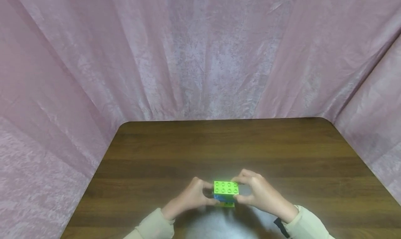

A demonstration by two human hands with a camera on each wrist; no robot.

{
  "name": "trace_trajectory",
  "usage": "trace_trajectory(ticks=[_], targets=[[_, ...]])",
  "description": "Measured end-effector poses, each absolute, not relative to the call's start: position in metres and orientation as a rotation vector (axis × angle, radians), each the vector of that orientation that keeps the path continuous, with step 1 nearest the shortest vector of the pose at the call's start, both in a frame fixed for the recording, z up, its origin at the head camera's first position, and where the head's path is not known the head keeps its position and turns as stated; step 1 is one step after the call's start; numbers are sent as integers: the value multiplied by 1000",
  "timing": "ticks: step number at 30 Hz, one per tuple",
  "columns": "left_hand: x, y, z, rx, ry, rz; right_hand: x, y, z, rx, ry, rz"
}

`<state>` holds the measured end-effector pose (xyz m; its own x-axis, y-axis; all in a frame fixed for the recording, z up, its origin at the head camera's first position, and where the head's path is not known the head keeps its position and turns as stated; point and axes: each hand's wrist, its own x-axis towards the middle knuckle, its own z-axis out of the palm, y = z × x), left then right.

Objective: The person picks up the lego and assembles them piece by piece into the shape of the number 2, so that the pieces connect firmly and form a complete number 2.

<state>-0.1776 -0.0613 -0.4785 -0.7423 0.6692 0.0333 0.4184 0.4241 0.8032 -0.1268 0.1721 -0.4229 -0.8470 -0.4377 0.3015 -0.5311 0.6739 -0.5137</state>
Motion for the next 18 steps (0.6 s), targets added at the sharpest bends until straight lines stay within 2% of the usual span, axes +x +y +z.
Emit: trace_trajectory(ticks=[9, 18], targets=[[-180, -62, -480, 968, 2418, 1213, -134, 173, -424, 856, -2708, 982], [-179, -61, -481, 986, 2421, 1186, -133, 175, -425, 806, -2728, 1142]])
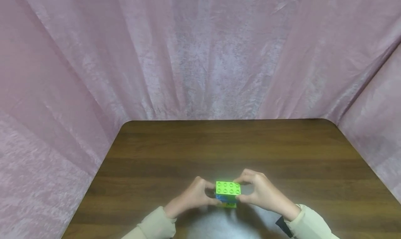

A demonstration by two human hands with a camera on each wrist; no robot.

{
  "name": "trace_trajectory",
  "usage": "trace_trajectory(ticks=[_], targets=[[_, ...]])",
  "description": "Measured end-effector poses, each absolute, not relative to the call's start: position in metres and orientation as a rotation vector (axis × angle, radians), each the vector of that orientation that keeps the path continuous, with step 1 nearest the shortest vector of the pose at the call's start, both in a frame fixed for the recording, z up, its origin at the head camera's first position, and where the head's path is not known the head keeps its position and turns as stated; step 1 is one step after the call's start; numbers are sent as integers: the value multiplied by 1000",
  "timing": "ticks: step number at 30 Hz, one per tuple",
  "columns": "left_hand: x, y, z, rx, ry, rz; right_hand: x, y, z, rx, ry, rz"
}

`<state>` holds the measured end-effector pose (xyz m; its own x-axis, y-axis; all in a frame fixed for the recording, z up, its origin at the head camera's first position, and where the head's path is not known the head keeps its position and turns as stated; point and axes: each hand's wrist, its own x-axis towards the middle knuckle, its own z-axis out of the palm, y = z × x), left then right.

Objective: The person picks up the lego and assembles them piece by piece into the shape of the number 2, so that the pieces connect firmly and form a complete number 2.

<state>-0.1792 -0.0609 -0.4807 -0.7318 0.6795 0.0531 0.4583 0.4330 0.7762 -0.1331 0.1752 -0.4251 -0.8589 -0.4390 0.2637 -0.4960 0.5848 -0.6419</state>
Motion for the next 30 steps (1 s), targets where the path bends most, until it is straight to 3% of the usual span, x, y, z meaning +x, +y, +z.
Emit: trace_trajectory(ticks=[15, 30], targets=[[-179, -63, -482, 970, 2361, 1265, -134, 174, -428, 811, -2705, 1089], [-179, -62, -476, 1198, 2383, 1235, -137, 178, -430, 842, -2609, 1077]])
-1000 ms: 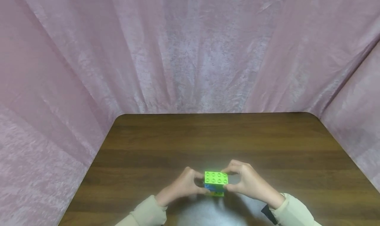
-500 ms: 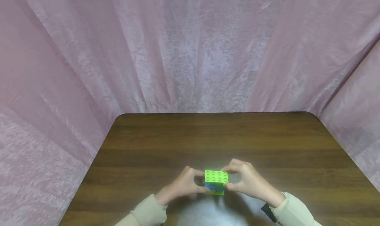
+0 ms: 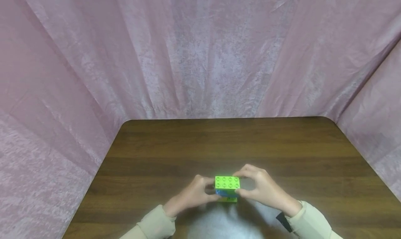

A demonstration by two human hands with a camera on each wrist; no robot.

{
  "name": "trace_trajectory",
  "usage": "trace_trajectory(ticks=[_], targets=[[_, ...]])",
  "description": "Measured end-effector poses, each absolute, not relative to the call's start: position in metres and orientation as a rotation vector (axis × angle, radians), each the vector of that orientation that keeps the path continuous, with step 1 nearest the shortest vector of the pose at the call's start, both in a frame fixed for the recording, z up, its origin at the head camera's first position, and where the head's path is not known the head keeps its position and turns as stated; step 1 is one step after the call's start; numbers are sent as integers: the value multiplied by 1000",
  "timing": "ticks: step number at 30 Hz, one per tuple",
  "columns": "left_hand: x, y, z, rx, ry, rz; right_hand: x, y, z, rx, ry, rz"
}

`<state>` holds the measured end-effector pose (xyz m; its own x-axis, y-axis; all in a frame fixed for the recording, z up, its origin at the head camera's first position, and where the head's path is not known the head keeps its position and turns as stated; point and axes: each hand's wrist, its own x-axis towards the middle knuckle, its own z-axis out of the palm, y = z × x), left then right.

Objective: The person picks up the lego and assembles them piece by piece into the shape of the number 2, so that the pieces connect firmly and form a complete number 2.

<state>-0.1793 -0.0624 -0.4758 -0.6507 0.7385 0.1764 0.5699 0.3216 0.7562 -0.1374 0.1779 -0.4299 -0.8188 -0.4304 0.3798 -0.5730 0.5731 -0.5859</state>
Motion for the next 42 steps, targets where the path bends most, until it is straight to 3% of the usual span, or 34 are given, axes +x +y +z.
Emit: trace_trajectory(ticks=[21, 34, 42], targets=[[-179, -62, -460, 1334, 2441, 1506, -150, 177, -416, 728, -2497, 1226], [-179, -54, -452, 1345, 2455, 1704, -167, 184, -405, 513, -2499, 1666], [-176, -57, -448, 1354, 2547, 1557, -177, 189, -396, 349, -2605, 1614]])
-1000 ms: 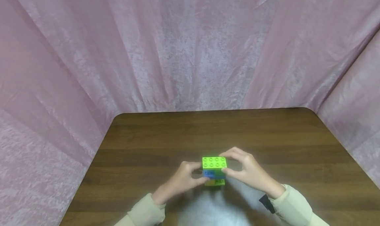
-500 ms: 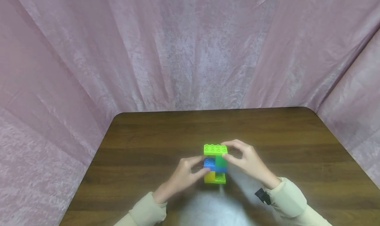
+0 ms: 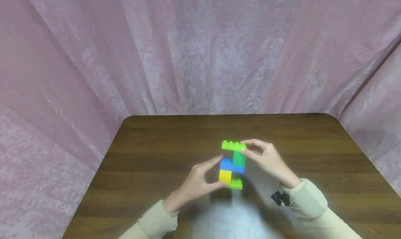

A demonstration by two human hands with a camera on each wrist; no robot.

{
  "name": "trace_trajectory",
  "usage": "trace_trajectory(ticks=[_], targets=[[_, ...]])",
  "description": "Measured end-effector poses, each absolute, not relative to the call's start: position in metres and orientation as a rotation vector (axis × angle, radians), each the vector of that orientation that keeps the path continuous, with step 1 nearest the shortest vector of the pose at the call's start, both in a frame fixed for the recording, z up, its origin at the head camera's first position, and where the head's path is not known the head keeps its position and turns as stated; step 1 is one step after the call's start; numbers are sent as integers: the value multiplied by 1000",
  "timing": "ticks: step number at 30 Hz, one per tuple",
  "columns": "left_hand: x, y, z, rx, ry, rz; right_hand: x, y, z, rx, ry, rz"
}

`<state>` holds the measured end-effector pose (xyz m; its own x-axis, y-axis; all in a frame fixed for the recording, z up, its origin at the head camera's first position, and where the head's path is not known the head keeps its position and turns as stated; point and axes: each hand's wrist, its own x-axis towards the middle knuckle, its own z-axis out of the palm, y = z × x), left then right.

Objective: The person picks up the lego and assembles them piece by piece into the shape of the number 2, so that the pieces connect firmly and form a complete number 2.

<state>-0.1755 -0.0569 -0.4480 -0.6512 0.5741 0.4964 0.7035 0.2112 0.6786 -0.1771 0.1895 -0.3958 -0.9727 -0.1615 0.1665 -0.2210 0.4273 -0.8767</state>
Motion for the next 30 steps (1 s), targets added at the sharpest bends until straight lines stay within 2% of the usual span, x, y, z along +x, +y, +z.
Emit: trace_trajectory(ticks=[17, 30], targets=[[-174, -56, -445, -1317, -2396, -1357, -188, 193, -398, 161, -2730, 1577], [-176, -56, -447, -1313, -2336, -1347, -189, 195, -400, 194, -2736, 1598]])
